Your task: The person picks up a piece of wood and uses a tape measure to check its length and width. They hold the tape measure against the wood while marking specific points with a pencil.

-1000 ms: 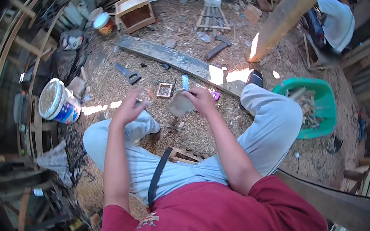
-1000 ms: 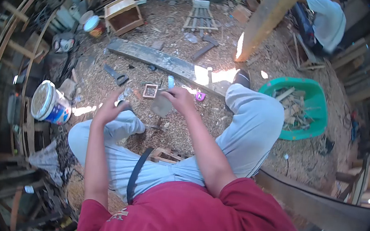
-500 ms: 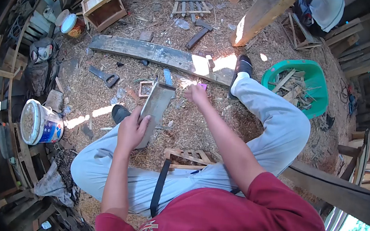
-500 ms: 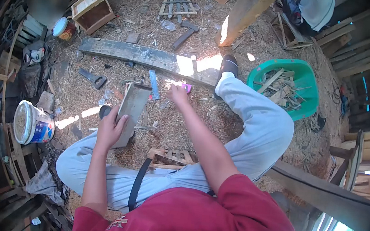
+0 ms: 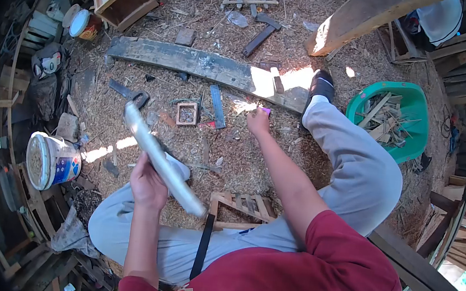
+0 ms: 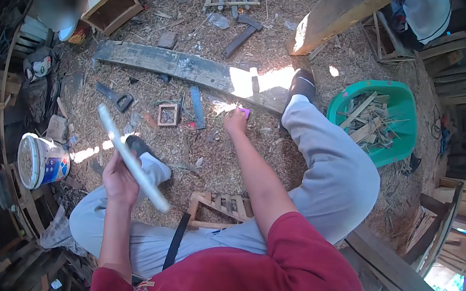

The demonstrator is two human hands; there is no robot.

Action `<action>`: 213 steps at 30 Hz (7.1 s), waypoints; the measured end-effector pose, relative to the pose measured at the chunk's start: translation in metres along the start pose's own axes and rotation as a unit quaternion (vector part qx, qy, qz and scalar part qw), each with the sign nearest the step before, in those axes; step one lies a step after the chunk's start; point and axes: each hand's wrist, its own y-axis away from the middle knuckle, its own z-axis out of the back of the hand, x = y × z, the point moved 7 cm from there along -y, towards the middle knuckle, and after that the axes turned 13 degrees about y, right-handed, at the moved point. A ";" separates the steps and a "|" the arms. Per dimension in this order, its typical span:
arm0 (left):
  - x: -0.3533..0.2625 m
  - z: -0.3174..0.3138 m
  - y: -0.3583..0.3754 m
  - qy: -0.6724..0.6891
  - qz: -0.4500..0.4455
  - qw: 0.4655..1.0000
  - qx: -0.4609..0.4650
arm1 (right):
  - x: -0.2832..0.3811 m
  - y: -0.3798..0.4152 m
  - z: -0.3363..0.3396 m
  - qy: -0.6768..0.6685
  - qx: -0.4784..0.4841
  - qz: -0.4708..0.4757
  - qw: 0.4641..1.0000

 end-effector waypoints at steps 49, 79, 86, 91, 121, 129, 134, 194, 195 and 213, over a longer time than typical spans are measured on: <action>-0.053 -0.230 0.034 0.040 0.003 0.898 0.439 | 0.198 0.232 0.455 -0.674 0.469 0.214 0.529; -0.024 -0.196 -0.074 -0.006 -0.034 0.983 0.178 | 0.207 0.141 0.465 -0.593 0.231 0.322 0.701; 0.003 -0.210 -0.062 -0.001 -0.015 0.976 0.216 | 0.199 0.111 0.441 -0.567 0.243 0.263 0.742; 0.018 -0.211 -0.056 -0.059 -0.044 0.974 0.213 | 0.190 0.098 0.444 -0.537 0.180 0.248 0.786; 0.018 -0.198 -0.063 -0.133 -0.272 0.938 0.168 | 0.238 0.217 0.432 -0.086 -0.217 0.552 0.801; 0.019 -0.185 -0.070 -0.131 -0.232 0.952 0.151 | 0.241 0.215 0.411 -0.057 -0.172 0.570 0.801; 0.006 -0.177 -0.073 -0.325 -0.417 0.843 0.102 | 0.239 0.208 0.409 -0.070 -0.151 0.550 0.818; -0.140 -0.056 -0.044 -0.181 -0.184 0.963 0.076 | 0.115 0.172 0.353 0.050 0.195 0.374 0.905; -0.144 -0.057 -0.040 -0.178 -0.187 0.963 0.081 | 0.114 0.175 0.353 0.037 0.211 0.357 0.909; -0.139 -0.069 -0.034 -0.175 -0.206 0.962 0.048 | 0.109 0.179 0.325 0.128 0.201 0.366 0.899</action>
